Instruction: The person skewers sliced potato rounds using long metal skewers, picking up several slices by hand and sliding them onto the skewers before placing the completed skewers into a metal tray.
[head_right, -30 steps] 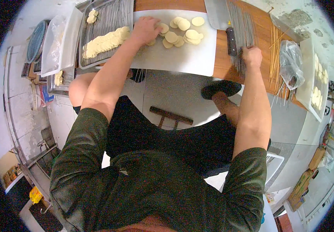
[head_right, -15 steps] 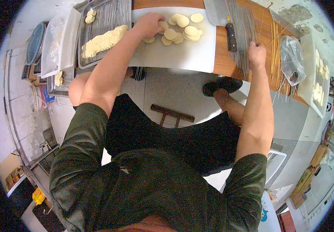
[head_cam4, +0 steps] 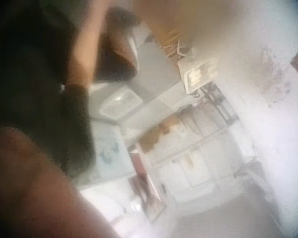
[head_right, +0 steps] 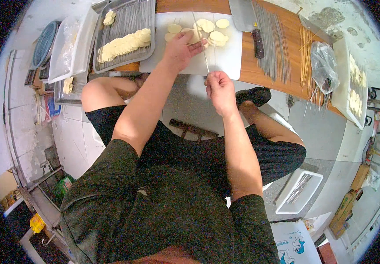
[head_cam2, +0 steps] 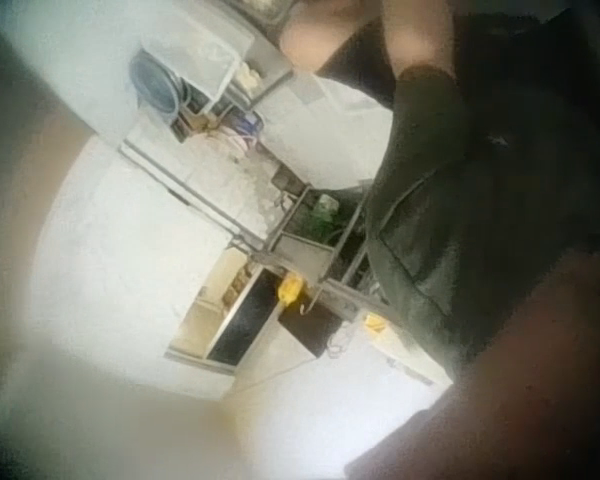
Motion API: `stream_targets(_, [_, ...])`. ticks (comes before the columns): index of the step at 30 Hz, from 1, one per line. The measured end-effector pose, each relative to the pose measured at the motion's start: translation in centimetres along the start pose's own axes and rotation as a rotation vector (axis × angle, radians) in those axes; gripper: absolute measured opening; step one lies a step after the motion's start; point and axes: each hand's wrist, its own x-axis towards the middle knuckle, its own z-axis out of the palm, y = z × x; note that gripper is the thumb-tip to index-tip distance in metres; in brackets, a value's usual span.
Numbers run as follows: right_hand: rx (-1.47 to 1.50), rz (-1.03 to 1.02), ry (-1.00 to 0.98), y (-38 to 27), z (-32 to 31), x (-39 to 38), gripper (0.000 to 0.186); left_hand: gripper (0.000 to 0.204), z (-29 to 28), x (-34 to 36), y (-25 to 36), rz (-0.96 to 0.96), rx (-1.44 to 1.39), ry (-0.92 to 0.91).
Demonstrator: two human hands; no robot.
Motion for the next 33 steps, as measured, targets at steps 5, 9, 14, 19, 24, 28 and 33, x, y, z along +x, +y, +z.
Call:
stream_targets(5, [-0.028, 0.067, -0.03, 1.7, -0.1, -1.3, 0.011, 0.025, -0.7, -1.8, -0.3, 0.064, 0.074, -0.033])
stream_targets(9, [0.019, 0.062, -0.025, 1.5, 0.0, -1.4, 0.011, 0.027, -0.8, -2.2, 0.1, 0.062, 0.052, -0.033])
stream_targets(14, [-0.02, 0.037, -0.029, 1.9, -0.3, -1.0, 0.012, 0.027, -0.6, -2.0, 0.1, 0.077, 0.088, -0.019])
stream_targets(19, [-0.071, 0.06, -0.033, 1.5, -0.2, -0.8, 0.012, 0.029, -0.8, -1.8, -0.3, 0.05, 0.085, -0.045])
stream_targets(24, [0.01, 0.116, -0.071, 1.3, -0.3, -0.4, 0.013, 0.028, -0.6, -2.0, -0.5, 0.02, 0.106, -0.074])
stream_targets(28, [0.046, 0.099, -0.084, 1.5, -0.5, -0.1, 0.012, 0.026, -0.4, -2.2, -0.4, 0.035, 0.114, -0.045])
stream_targets(33, [0.031, 0.086, -0.035, 1.5, -0.1, -0.3, 0.009, 0.027, -1.1, -1.6, -0.4, 0.032, 0.096, -0.057])
